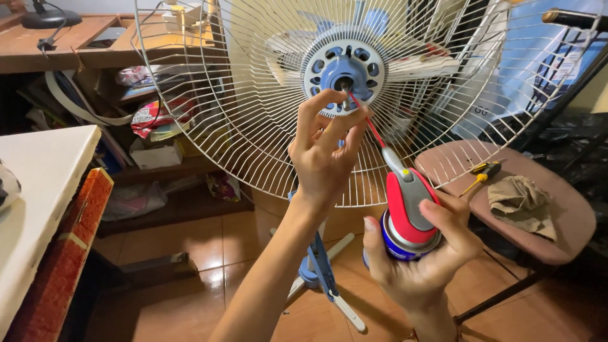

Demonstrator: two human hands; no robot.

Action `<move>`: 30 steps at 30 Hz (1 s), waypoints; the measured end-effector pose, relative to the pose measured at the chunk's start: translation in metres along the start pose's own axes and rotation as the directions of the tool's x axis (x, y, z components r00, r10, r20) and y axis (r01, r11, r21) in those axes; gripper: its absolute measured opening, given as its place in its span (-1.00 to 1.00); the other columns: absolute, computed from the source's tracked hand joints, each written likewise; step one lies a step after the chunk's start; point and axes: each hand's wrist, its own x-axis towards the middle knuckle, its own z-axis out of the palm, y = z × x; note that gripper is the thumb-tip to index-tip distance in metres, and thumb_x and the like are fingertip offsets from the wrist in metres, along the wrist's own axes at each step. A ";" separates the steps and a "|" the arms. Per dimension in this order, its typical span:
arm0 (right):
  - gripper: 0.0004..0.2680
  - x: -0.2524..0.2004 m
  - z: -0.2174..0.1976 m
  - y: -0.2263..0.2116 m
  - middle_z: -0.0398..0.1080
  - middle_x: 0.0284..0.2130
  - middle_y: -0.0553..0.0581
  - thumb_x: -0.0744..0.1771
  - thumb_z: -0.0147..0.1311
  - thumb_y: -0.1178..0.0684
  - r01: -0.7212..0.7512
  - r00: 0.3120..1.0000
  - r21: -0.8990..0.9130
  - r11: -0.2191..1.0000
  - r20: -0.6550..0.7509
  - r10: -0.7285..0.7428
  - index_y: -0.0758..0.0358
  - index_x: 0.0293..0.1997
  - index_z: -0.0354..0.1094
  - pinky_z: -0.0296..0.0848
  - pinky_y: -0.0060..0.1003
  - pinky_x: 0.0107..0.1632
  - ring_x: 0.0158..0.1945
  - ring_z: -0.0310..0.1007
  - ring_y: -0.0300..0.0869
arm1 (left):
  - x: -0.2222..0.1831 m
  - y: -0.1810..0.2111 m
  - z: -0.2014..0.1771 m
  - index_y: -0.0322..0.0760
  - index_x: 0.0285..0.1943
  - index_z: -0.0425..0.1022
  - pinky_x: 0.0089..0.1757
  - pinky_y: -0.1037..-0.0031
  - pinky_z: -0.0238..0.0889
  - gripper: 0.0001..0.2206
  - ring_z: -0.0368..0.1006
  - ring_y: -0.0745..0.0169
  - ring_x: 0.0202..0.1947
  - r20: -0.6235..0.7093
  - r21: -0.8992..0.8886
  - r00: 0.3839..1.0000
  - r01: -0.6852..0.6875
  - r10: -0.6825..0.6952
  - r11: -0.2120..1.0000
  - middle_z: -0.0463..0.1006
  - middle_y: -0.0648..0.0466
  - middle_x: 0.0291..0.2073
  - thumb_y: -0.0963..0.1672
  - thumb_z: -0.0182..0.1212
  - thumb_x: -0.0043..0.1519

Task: Applying lubricant to the shaft of an electric fan motor using a spray can with a precision straw.

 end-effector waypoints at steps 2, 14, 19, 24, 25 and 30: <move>-0.57 -0.003 0.001 0.000 0.14 -0.02 0.43 0.31 0.23 0.16 0.003 1.000 -0.015 1.000 -0.012 -0.003 0.28 0.16 -0.07 0.52 -0.05 0.17 0.11 0.38 0.26 | 0.001 0.000 -0.001 -0.11 -0.17 0.61 -0.53 0.67 0.23 -0.84 0.41 0.37 -0.54 -0.002 -0.024 1.000 -0.015 0.015 1.000 0.40 0.04 -0.01 -0.25 0.48 0.25; -0.54 -0.007 -0.005 0.001 0.24 -0.06 0.49 0.31 0.25 0.19 0.018 1.000 -0.050 0.999 0.008 -0.017 0.18 0.21 -0.07 0.49 -0.17 0.05 0.01 0.41 0.14 | -0.001 0.003 -0.001 -0.06 -0.18 0.61 -0.44 0.64 0.35 -0.89 0.52 0.32 -0.50 0.029 -0.057 1.000 -0.001 0.002 0.998 0.40 0.02 0.07 -0.19 0.46 0.27; -0.54 -0.009 -0.006 0.003 0.24 -0.07 0.46 0.31 0.27 0.18 0.015 1.000 -0.047 0.999 0.001 -0.015 0.16 0.20 -0.07 0.46 -0.18 0.05 0.00 0.39 0.11 | -0.002 0.003 0.000 -0.04 -0.15 0.59 -0.45 0.66 0.22 -0.85 0.41 0.36 -0.54 0.049 -0.044 0.999 0.000 0.002 0.999 0.38 0.01 0.06 -0.21 0.46 0.28; -0.56 -0.004 -0.007 -0.005 0.24 -0.07 0.46 0.31 0.26 0.18 0.023 1.000 -0.052 0.998 0.015 -0.022 0.18 0.17 -0.07 0.50 -0.15 0.07 0.00 0.38 0.11 | -0.003 0.002 -0.001 -0.05 -0.10 0.57 -0.43 0.63 0.33 -0.83 0.38 0.35 -0.49 0.042 -0.092 0.999 0.000 0.004 0.996 0.37 0.00 0.06 -0.22 0.45 0.28; -0.57 -0.004 -0.007 -0.005 0.24 -0.08 0.45 0.31 0.25 0.18 0.033 0.999 -0.057 0.998 0.006 -0.032 0.20 0.15 -0.07 0.53 -0.10 0.11 -0.01 0.38 0.13 | -0.003 0.003 -0.001 -0.09 -0.09 0.58 -0.40 0.60 0.40 -0.84 0.41 0.32 -0.45 0.044 -0.122 0.999 0.008 -0.003 0.992 0.36 -0.02 0.06 -0.22 0.45 0.28; -0.55 0.000 -0.008 -0.001 0.23 -0.07 0.47 0.31 0.27 0.20 0.031 0.999 -0.046 0.998 0.023 -0.030 0.19 0.19 -0.07 0.51 -0.16 0.05 0.01 0.41 0.14 | 0.001 0.006 0.006 -0.16 -0.16 0.59 -0.40 0.55 0.40 -0.85 0.50 0.21 -0.16 0.002 -0.092 1.000 -0.003 0.004 0.996 0.35 -0.09 0.00 -0.29 0.39 0.28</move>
